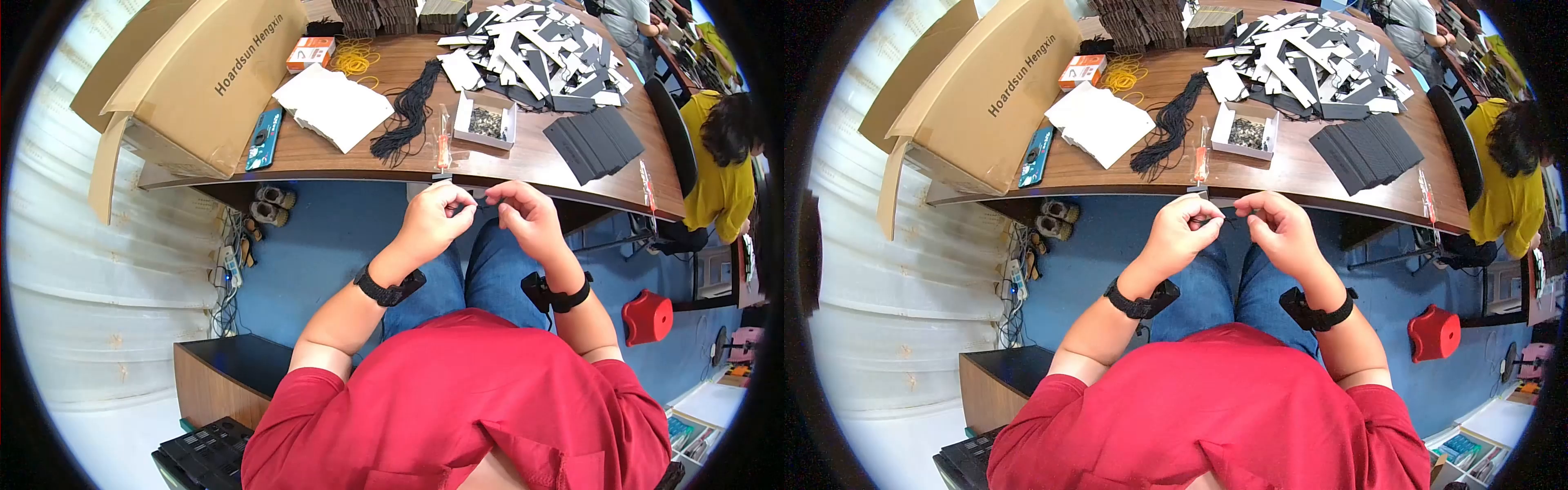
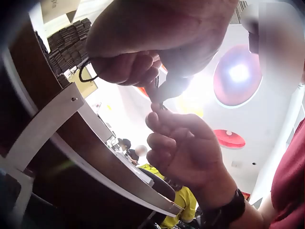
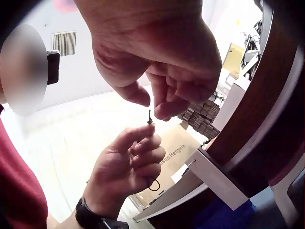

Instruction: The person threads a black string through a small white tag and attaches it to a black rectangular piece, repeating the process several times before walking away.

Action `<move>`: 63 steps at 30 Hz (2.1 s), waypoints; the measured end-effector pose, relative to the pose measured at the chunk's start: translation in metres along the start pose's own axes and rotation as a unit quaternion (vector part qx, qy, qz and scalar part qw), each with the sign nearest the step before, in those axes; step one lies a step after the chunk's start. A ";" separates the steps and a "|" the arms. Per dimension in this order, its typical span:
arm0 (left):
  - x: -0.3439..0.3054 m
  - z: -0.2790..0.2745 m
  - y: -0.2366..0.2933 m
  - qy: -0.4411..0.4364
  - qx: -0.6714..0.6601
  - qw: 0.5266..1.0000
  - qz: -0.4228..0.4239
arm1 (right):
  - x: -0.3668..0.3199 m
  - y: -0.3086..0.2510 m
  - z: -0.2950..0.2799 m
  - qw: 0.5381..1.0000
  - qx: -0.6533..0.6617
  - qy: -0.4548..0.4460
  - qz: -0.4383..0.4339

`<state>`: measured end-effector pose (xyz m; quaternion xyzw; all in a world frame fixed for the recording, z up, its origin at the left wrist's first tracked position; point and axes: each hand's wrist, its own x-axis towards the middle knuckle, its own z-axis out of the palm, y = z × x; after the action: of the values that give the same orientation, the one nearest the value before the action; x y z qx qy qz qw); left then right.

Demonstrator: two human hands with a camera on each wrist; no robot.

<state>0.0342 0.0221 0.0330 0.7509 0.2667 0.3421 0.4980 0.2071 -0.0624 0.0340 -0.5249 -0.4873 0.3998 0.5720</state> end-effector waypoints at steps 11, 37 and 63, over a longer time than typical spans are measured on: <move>-0.001 0.001 -0.012 -0.030 -0.145 0.986 -0.079 | 0.003 -0.018 0.011 0.943 -0.277 -0.004 -0.184; -0.003 -0.003 0.003 -0.028 -0.129 0.990 -0.043 | -0.003 -0.031 0.005 0.964 -0.212 -0.013 -0.157; -0.002 -0.004 0.002 -0.010 -0.139 0.988 -0.068 | 0.001 -0.019 -0.010 0.999 -0.048 0.006 -0.011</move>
<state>0.0299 0.0218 0.0348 0.6578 0.2619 0.3343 0.6221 0.2155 -0.0663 0.0532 -0.5483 -0.5083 0.3668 0.5535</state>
